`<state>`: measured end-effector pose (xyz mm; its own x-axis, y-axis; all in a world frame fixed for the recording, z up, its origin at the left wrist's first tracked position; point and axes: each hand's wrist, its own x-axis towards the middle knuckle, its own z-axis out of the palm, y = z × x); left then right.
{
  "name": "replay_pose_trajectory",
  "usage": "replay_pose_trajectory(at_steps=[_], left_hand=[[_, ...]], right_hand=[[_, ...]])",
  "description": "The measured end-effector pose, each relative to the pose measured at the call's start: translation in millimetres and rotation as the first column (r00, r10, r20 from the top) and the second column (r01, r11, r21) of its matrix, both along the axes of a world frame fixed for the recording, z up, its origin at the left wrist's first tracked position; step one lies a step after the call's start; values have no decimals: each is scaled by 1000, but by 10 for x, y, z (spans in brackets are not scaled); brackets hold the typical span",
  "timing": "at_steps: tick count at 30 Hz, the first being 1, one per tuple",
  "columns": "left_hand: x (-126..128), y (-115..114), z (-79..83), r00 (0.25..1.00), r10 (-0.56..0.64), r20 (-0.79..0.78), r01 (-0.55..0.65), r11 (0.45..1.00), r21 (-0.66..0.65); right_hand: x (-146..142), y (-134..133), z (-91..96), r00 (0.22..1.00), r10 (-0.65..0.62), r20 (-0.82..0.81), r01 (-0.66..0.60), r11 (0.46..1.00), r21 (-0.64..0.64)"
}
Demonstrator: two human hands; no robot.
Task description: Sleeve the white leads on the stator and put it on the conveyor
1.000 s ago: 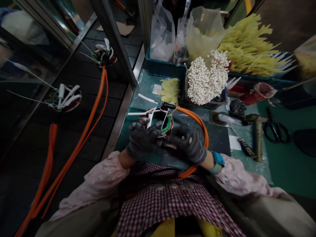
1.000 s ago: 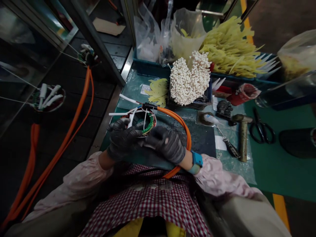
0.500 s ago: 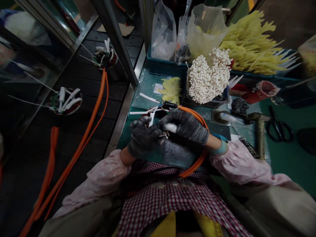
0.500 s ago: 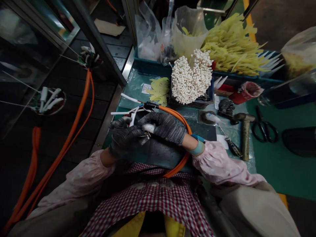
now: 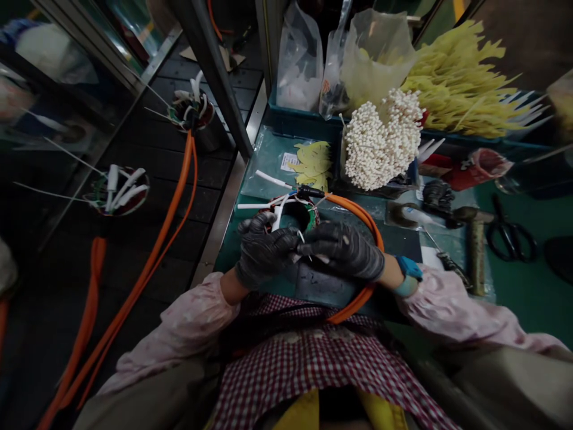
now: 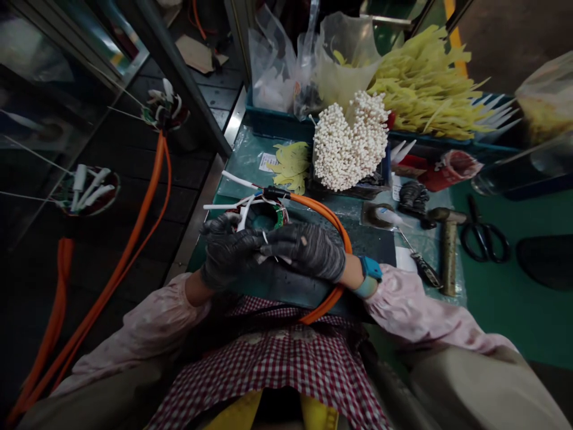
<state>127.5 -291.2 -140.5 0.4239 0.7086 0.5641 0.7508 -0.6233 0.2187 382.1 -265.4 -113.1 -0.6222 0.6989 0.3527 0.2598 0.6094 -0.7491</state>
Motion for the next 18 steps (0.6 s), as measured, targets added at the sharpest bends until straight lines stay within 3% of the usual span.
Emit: replay_pose_trajectory(at_steps=[4,8,11,14,16,18], left_hand=[[28,15,14,1000,12,2,-12,1000,8],[36,31,-22,1000,27,-1,-27,1000,1],[17,50,-64,998,63,2,-63,998,-13],[-22,68,-86,998,22,51,-22,1000,-9],[-52,38,-75,998,-48,45,49,999,-20],[-98,-58,-51,998,-51,27,51,999,-13]], right_hand=[[38,-114,-19,999,-38,37,38,999,-6],[-94,-169,49,993,116,-35,-119,989,-89],[-368,-36,56,992,-123,-40,115,979,-168],[-591,168,54,949,-309,-67,301,947,-110],[-566,207,78,925,-366,-105,358,930,-86],[-354,109,102,863,-481,-157,477,877,-66]])
